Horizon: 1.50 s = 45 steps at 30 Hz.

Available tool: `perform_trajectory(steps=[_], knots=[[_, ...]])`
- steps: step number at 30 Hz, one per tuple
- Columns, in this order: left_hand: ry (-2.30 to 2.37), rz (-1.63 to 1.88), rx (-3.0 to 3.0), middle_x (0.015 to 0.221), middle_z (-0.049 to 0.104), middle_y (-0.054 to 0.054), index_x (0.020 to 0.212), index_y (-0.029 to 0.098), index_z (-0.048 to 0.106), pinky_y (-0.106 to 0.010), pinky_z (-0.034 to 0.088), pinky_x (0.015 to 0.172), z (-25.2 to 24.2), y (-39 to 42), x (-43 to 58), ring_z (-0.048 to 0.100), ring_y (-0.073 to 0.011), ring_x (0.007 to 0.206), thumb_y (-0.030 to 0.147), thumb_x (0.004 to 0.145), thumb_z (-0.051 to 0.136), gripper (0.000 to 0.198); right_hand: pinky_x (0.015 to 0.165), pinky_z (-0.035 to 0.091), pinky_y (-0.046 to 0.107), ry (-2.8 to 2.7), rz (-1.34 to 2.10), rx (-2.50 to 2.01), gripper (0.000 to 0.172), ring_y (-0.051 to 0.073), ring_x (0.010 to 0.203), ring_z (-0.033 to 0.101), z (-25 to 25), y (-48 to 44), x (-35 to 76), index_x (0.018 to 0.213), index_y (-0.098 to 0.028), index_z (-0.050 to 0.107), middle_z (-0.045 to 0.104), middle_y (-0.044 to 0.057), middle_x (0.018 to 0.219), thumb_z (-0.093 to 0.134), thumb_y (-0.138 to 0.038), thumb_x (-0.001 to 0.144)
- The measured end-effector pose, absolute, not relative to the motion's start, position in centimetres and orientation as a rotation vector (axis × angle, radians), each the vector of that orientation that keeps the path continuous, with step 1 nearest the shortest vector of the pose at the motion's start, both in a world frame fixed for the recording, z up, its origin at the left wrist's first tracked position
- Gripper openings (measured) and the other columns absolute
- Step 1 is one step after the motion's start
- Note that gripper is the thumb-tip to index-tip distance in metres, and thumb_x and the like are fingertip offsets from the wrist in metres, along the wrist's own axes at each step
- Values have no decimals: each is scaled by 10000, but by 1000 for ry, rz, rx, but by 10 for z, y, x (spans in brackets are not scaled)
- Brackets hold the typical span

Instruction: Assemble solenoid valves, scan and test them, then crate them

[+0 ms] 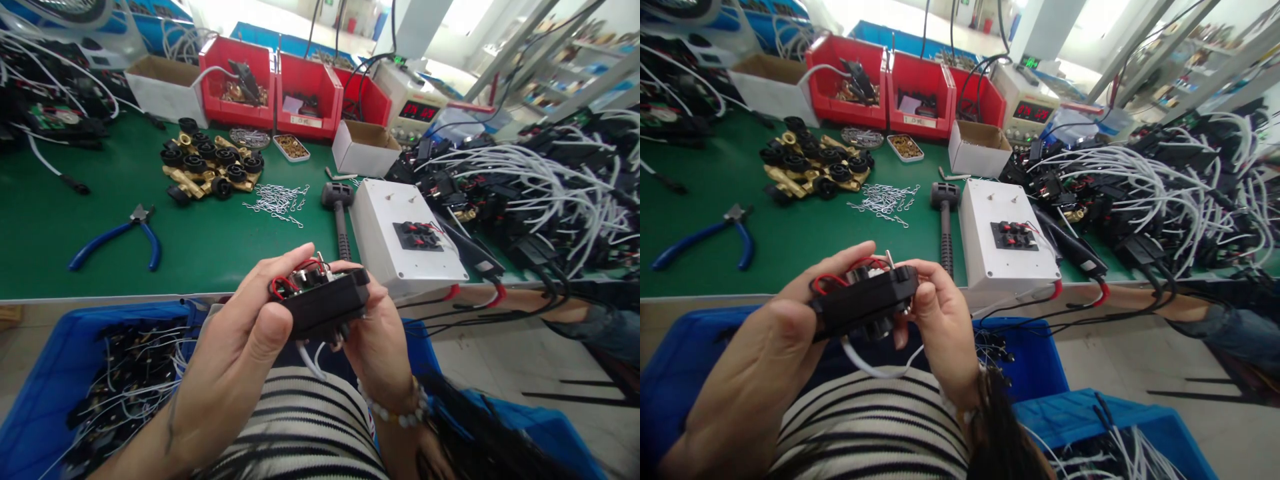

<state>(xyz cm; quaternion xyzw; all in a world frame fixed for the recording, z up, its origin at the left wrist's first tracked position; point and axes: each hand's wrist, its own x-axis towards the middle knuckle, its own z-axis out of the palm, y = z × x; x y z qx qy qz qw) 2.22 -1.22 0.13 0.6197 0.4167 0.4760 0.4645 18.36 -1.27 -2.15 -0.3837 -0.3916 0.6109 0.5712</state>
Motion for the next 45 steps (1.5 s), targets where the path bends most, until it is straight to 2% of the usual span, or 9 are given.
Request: perform_trajectory(steps=[9, 20, 22, 24, 27, 30, 36, 42, 45], knots=[[1036, 1080, 1120, 1333, 646, -30, 1310, 280, 656, -438, 387, 1190, 8, -15, 26, 527, -295, 1337, 636, 969, 468, 528, 371, 356, 118, -872, 1393, -814, 355, 20, 400, 457, -18, -14, 182, 993, -203, 641, 607, -58, 660, 674, -545, 906], [933, 1090, 930, 1207, 697, -76, 1332, 230, 626, -446, 527, 1058, -8, -14, 28, 648, -287, 1166, 616, 998, 408, 556, 371, 357, 83, -852, 1368, -813, 206, 7, 378, 465, -13, -20, 181, 1021, -261, 662, 623, -77, 638, 696, -440, 925], [955, 1159, 1102, 1284, 659, -47, 1351, 277, 598, -416, 486, 1103, -7, -13, 28, 614, -259, 1216, 560, 1022, 401, 476, 487, 491, 120, -898, 1337, -832, 300, 39, 494, 572, -12, -21, 180, 1098, -263, 669, 670, -41, 757, 692, -495, 909], [948, 1288, 1371, 1354, 603, -18, 1376, 327, 549, -364, 460, 1116, -8, -11, 27, 571, -228, 1259, 478, 1016, 490, 395, 757, 599, 218, -961, 1332, -841, 473, 118, 783, 700, -12, -20, 179, 1227, -272, 644, 715, 21, 1012, 729, -548, 852], [895, 1412, 1754, 1387, 544, -36, 1395, 284, 499, -306, 424, 1122, -14, -6, 26, 505, -203, 1300, 295, 957, 627, 457, 991, 562, 325, -1029, 1363, -820, 591, 214, 1134, 669, -14, -18, 176, 1312, -322, 602, 661, 42, 1295, 805, -506, 789], [869, 1368, 1884, 1388, 527, -51, 1373, 240, 503, -286, 393, 1140, -17, -2, 24, 471, -181, 1320, 177, 949, 598, 439, 964, 574, 283, -1049, 1327, -844, 595, 203, 1127, 678, -17, -17, 175, 1305, -357, 603, 669, 13, 1289, 843, -437, 767], [889, 1312, 1892, 1379, 521, -27, 1354, 270, 525, -255, 397, 1133, -13, 0, 17, 472, -157, 1318, 165, 965, 587, 407, 982, 557, 244, -1235, 1044, -961, 722, 176, 1136, 669, -20, -20, 177, 1369, -407, 537, 667, -37, 1269, 882, -315, 741], [944, 1350, 1894, 1103, 562, 3, 953, 233, 603, -177, 452, 1008, -7, 4, 13, 562, -101, 1150, 209, 977, 603, 35, 1112, 467, 308, -1581, 742, -970, 745, 179, 1269, 590, -30, -18, 173, 1445, -430, 431, 609, -31, 1384, 819, -360, 813], [993, 1330, 1882, 1073, 572, -5, 918, 231, 579, -213, 477, 973, -12, 15, 8, 574, -119, 1129, 283, 1002, 561, 99, 1073, 506, 355, -1672, 597, -983, 721, 209, 1223, 620, -36, -6, 167, 1429, -370, 432, 638, 20, 1336, 802, -434, 814]])
